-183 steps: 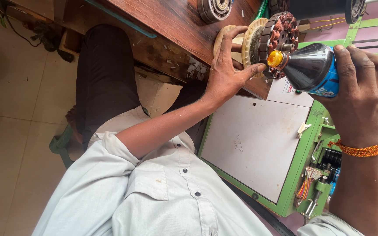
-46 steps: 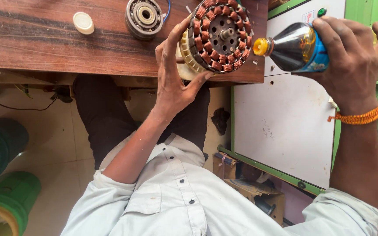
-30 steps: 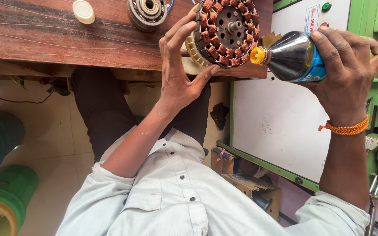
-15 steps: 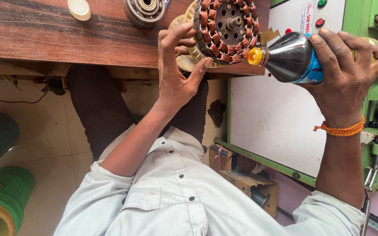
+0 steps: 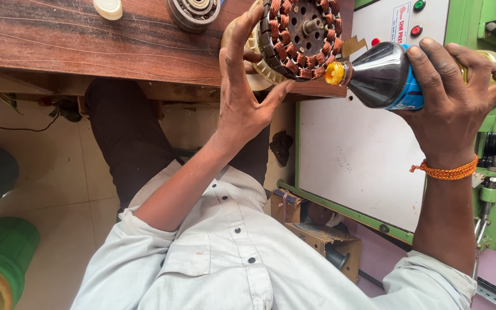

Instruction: The person pours a yellow liquid from a plastic bottle onto the copper windings of a motor stator, rotating the stator to cover multiple sections. Then the person uses a green-handled screwdriver to press and adjust the windings on the stator.

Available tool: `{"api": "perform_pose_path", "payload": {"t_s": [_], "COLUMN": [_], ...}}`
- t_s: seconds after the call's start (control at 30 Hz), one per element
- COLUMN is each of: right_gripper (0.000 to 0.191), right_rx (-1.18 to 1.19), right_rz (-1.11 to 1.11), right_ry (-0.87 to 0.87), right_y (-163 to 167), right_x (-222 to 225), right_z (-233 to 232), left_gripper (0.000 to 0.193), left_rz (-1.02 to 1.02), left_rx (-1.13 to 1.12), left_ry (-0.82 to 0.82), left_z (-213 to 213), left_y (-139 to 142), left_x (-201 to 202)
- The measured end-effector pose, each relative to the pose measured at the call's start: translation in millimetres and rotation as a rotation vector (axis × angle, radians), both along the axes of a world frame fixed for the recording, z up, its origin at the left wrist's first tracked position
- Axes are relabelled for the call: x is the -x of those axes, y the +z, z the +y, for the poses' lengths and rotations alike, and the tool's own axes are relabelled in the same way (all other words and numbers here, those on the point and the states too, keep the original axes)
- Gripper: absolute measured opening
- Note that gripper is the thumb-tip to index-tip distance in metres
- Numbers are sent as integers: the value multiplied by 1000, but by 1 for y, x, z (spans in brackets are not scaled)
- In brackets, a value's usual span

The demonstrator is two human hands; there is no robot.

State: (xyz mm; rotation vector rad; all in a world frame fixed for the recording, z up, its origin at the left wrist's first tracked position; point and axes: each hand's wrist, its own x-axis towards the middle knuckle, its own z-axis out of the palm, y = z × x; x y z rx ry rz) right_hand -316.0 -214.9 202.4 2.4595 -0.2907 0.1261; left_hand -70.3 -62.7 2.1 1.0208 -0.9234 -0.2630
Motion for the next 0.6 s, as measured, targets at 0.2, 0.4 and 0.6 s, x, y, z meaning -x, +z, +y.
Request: {"api": "perform_pose_path", "payload": {"t_s": [0.2,0.4,0.6], "right_gripper": [63,65,66], "right_rx": [-26,-13,6], "right_rz": [0,15,39], "right_ry": [-23,-36,-47], "right_y": [-1,-1,2], "right_x": [2,4,7], "right_z": [2,0,-1], "left_gripper": [95,83,85], "left_rz": [39,138,169], "left_rx": [-42,-18,28], "left_ry": [-18,-5,-6], "left_z": [0,2,7], "left_y": [-9,-8,1], "left_x": [10,17,23]}}
